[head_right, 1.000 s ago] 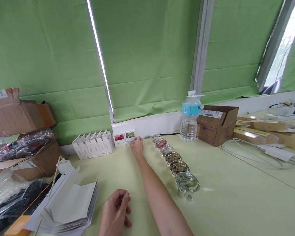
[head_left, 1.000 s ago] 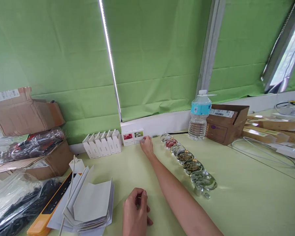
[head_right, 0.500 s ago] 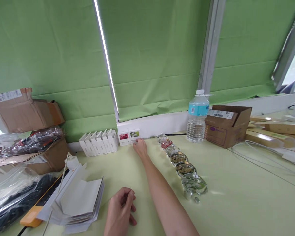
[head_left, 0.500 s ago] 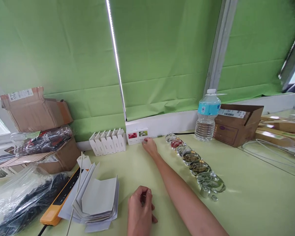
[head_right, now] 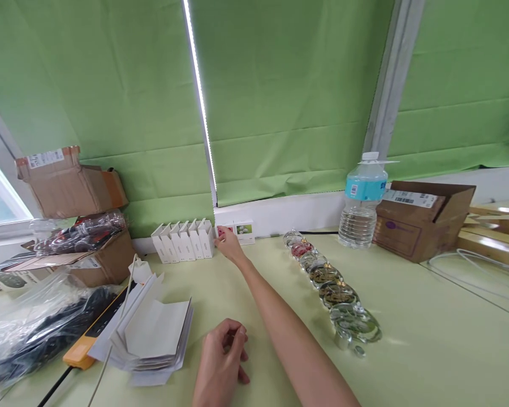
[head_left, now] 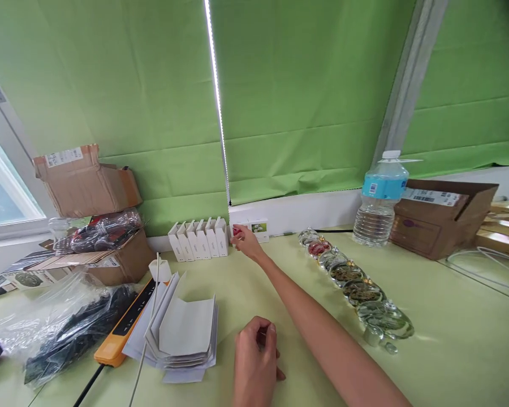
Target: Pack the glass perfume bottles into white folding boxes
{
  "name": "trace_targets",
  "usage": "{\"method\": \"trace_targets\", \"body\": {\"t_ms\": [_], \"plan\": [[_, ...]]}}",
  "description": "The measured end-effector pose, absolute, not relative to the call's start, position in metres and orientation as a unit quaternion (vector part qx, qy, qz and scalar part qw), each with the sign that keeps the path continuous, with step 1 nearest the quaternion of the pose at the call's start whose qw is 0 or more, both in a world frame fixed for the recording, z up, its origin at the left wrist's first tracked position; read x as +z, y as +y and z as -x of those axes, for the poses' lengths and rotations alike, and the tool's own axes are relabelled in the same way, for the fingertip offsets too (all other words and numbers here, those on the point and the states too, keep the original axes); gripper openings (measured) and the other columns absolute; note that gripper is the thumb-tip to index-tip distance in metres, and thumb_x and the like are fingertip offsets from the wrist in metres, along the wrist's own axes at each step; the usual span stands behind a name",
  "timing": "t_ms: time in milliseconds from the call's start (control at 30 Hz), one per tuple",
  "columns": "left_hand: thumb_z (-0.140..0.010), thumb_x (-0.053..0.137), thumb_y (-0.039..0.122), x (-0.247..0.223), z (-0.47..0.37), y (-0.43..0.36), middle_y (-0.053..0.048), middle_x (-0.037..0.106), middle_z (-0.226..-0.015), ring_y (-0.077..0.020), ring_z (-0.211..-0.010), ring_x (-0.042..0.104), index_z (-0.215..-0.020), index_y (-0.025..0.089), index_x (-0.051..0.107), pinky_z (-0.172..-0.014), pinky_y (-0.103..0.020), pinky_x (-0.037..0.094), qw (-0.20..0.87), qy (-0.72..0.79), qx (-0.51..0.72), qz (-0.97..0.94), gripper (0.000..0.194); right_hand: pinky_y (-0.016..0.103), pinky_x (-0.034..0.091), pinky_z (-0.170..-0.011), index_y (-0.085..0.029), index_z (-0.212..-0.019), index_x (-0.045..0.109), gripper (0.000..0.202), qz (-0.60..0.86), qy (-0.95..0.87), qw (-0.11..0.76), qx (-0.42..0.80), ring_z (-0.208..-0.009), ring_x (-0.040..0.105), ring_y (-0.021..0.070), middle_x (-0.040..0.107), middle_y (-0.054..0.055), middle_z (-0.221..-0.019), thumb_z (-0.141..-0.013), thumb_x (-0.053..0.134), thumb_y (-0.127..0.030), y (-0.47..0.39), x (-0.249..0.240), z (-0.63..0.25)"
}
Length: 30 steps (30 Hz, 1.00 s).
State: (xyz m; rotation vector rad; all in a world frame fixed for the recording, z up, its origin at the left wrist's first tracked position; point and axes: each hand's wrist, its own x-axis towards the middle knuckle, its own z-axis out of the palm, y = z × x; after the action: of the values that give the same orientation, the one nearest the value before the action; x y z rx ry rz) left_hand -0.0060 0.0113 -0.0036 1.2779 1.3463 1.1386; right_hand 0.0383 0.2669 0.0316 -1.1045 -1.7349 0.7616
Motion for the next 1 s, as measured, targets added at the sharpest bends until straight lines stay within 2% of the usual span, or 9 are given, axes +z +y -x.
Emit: {"method": "trace_targets", "body": {"t_ms": [67,133,367,667,767,900,1000], "plan": [[-0.084,0.049,0.044,-0.003,0.006,0.01,0.003,0.043,-0.057,-0.0086,-0.044,0.043,-0.079,0.014,0.058,-0.034,-0.018,0.045,0.465,0.546,0.464,-0.519,0.032,0.024,0.052,-0.058,-0.022,-0.141,0.037,0.068,0.414,-0.714,0.442,0.35,-0.062,0.063,0.0122,0.07,0.0,-0.084,-0.078,0.063,-0.018,0.26,0.035,-0.025],[-0.085,0.048,0.042,-0.003,0.006,0.01,0.003,0.044,-0.057,-0.0081,-0.043,0.043,-0.079,0.014,0.058,-0.033,-0.018,0.044,0.466,0.549,0.46,-0.519,0.031,0.022,0.051,-0.056,-0.021,-0.142,0.035,0.072,0.39,-0.722,0.427,0.38,-0.058,0.063,0.0109,0.071,0.0,-0.083,-0.076,0.064,-0.016,0.256,0.037,-0.017],[-0.085,0.048,0.041,-0.003,0.007,0.01,0.003,0.044,-0.057,-0.0079,-0.042,0.043,-0.077,0.015,0.057,-0.033,-0.017,0.044,0.469,0.544,0.467,-0.516,0.029,0.02,0.049,-0.055,-0.013,-0.125,0.053,0.046,0.394,-0.725,0.418,0.379,-0.066,0.064,0.0128,0.072,0.004,-0.084,-0.079,0.06,-0.015,0.258,0.039,-0.014],[-0.084,0.048,0.036,-0.002,0.009,0.009,0.003,0.044,-0.058,-0.0076,-0.043,0.044,-0.075,0.015,0.055,-0.033,-0.017,0.044,0.478,0.531,0.474,-0.515,0.024,0.024,0.044,-0.064,-0.016,-0.091,0.066,0.014,0.434,-0.76,0.403,0.266,-0.072,0.064,0.0165,0.072,0.003,-0.075,-0.082,0.057,-0.022,0.245,0.05,-0.016],[-0.084,0.048,0.036,-0.003,0.009,0.009,0.003,0.044,-0.057,-0.0073,-0.041,0.043,-0.075,0.015,0.055,-0.034,-0.017,0.043,0.474,0.525,0.479,-0.52,0.024,0.024,0.043,-0.066,-0.017,-0.082,0.067,0.011,0.44,-0.774,0.389,0.235,-0.07,0.064,0.0165,0.072,0.002,-0.072,-0.082,0.057,-0.022,0.228,0.058,-0.02],[-0.084,0.048,0.038,-0.004,0.009,0.009,0.004,0.045,-0.057,-0.0077,-0.036,0.043,-0.084,0.015,0.055,-0.032,-0.018,0.039,0.461,0.53,0.485,-0.521,0.024,0.024,0.042,-0.066,-0.017,-0.082,0.068,0.014,0.446,-0.787,0.378,0.199,-0.065,0.064,0.0156,0.072,0.002,-0.07,-0.083,0.055,-0.023,0.197,0.068,-0.029],[-0.085,0.045,0.037,-0.004,0.014,0.01,-0.001,0.052,-0.068,-0.0098,-0.041,0.046,-0.09,0.016,0.053,-0.033,-0.021,0.04,0.41,0.547,0.5,-0.531,0.023,0.024,0.042,-0.064,-0.017,-0.079,0.068,0.018,0.448,-0.793,0.375,0.172,-0.062,0.063,0.0154,0.072,0.002,-0.067,-0.084,0.053,-0.025,0.169,0.074,-0.039]]}}
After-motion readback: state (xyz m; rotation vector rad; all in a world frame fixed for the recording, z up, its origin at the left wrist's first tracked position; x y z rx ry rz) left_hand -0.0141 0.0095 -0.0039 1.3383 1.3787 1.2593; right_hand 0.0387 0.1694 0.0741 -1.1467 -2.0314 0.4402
